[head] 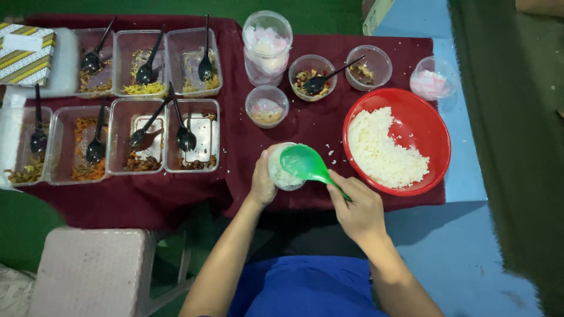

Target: Scooping white rice from a large red bowl into a small plastic cup using a green spoon

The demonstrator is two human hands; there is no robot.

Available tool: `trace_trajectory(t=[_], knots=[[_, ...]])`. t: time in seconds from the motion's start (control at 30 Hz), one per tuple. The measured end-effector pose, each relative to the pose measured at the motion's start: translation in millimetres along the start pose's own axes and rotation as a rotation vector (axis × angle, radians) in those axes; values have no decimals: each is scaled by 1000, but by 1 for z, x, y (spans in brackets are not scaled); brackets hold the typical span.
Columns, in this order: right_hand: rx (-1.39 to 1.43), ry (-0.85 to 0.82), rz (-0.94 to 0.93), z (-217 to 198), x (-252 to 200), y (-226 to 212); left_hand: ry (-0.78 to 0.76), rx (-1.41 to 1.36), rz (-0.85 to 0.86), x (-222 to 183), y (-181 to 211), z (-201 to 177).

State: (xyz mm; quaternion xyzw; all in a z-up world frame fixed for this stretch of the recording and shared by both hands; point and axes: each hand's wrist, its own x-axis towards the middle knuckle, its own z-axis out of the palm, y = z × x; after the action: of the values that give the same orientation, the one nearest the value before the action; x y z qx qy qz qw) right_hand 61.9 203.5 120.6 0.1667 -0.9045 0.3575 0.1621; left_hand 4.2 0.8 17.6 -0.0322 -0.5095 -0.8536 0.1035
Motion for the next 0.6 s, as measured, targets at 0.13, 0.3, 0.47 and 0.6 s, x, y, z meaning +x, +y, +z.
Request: trace_trajectory(t=[0.13, 0.3, 0.47, 0.6], knots=[[-52, -29, -60, -3, 1, -2, -12, 38, 7, -2, -9, -9], [-2, 30, -73, -3, -1, -1, -22, 111, 36, -1, -3, -6], [-34, 1, -91, -12, 5, -6, -40, 237, 66, 1, -16, -19], [-34, -62, -74, -15, 6, -9, -54, 290, 98, -5, -14, -17]])
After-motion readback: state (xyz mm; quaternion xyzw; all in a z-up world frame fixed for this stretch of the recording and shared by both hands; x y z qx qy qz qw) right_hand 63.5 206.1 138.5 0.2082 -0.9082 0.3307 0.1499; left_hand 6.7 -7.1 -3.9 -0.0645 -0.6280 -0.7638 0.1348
